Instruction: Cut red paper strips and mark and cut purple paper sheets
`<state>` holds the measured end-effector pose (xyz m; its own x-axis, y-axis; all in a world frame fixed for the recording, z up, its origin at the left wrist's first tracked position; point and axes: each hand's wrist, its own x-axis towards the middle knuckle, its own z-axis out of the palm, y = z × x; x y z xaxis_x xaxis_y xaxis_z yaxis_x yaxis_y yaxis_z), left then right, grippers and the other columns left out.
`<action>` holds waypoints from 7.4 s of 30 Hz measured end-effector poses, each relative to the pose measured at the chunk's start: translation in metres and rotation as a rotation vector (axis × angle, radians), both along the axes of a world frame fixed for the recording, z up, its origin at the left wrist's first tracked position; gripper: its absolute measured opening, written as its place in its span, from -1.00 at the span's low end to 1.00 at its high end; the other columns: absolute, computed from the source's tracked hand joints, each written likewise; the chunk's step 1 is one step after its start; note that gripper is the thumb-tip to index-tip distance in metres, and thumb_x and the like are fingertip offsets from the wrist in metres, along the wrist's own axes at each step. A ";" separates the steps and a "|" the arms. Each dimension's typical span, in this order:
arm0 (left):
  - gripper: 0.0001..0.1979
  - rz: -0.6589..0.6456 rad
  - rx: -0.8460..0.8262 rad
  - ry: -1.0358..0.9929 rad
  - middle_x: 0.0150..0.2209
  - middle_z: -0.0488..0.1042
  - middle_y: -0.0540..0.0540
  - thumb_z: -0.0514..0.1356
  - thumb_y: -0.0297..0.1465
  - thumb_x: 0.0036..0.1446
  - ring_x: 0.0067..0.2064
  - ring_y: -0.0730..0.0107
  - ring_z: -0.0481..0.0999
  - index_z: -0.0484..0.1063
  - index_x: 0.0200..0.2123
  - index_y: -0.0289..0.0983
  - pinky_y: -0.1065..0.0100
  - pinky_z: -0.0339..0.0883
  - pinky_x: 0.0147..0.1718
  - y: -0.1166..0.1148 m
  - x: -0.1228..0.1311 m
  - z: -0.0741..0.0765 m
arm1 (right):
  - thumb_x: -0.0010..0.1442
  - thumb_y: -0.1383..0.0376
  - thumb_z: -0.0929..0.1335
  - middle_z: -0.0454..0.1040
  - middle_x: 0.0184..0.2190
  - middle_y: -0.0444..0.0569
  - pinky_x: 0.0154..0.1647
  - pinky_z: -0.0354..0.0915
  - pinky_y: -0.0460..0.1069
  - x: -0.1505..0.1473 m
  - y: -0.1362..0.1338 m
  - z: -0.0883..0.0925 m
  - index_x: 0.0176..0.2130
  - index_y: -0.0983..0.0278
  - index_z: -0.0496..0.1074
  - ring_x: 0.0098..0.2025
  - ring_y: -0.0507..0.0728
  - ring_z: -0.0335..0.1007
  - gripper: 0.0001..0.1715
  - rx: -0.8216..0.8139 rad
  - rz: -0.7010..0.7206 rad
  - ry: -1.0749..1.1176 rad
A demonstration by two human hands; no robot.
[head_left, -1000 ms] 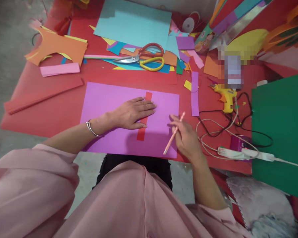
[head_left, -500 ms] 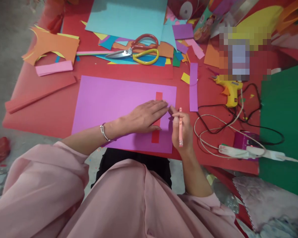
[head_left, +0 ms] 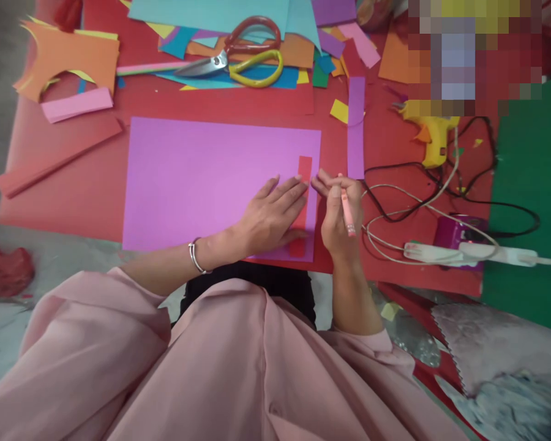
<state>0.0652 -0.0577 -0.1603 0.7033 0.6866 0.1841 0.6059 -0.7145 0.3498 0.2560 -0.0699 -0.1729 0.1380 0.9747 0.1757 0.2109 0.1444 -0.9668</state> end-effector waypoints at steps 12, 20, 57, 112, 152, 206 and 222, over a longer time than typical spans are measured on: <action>-0.31 0.046 -0.092 -0.047 0.51 0.26 -0.37 0.18 -0.06 0.43 0.56 -0.22 0.16 0.23 0.49 -0.21 -0.37 -0.18 0.52 -0.013 0.005 -0.006 | 0.55 -0.11 0.21 0.59 0.19 -0.03 0.28 0.53 0.21 0.004 0.002 -0.001 0.03 0.05 0.37 0.26 0.21 0.58 -0.63 -0.013 0.052 -0.007; -0.30 0.032 -0.090 -0.029 0.50 0.27 -0.34 0.16 -0.02 0.43 0.55 -0.22 0.17 0.25 0.49 -0.21 -0.35 -0.19 0.52 -0.012 0.003 -0.003 | 0.57 -0.04 0.21 0.59 0.18 -0.01 0.27 0.54 0.25 0.006 0.005 -0.010 0.04 0.06 0.36 0.26 0.19 0.57 -0.68 0.069 0.065 -0.069; -0.24 0.022 -0.078 0.005 0.49 0.30 -0.30 0.11 0.13 0.40 0.55 -0.26 0.14 0.25 0.49 -0.15 -0.33 -0.27 0.52 -0.011 0.004 -0.005 | 0.51 -0.18 0.22 0.56 0.19 0.00 0.38 0.43 0.33 0.005 0.009 -0.017 0.08 0.07 0.39 0.37 0.23 0.47 -0.52 0.024 0.052 -0.005; -0.25 0.018 -0.063 0.034 0.52 0.24 -0.27 0.14 0.10 0.39 0.57 -0.22 0.12 0.28 0.48 -0.15 -0.32 -0.30 0.52 -0.011 0.004 -0.005 | 0.56 -0.05 0.21 0.61 0.14 0.07 0.22 0.53 0.17 0.007 0.009 -0.008 0.01 0.10 0.35 0.19 0.19 0.63 -0.67 0.046 0.056 -0.009; -0.32 0.029 -0.115 0.056 0.54 0.21 -0.21 0.27 -0.10 0.34 0.57 -0.20 0.11 0.34 0.43 -0.22 -0.34 -0.21 0.54 -0.016 0.008 0.009 | 0.51 -0.16 0.22 0.44 -0.39 -0.15 -0.37 0.44 -0.09 0.008 0.028 0.021 -0.06 0.17 0.53 -0.36 0.03 0.48 -0.45 -0.024 -0.235 0.015; -0.33 0.048 -0.199 -0.059 0.51 0.27 -0.22 0.28 -0.14 0.33 0.58 -0.14 0.11 0.38 0.42 -0.24 -0.28 -0.31 0.59 -0.018 0.009 0.010 | 0.53 -0.14 0.18 0.45 -0.54 -0.16 -0.35 0.29 0.01 0.005 0.080 0.003 -0.32 0.14 0.34 -0.44 0.12 0.47 -0.46 0.048 -0.227 -0.503; -0.34 0.050 -0.208 -0.046 0.52 0.25 -0.21 0.29 -0.14 0.32 0.57 -0.15 0.15 0.39 0.41 -0.25 -0.27 -0.31 0.59 -0.018 0.010 0.012 | 0.55 -0.09 0.17 0.46 -0.52 -0.12 -0.38 0.22 0.03 0.004 0.079 0.001 -0.32 0.14 0.33 -0.47 0.13 0.41 -0.49 0.082 -0.377 -0.516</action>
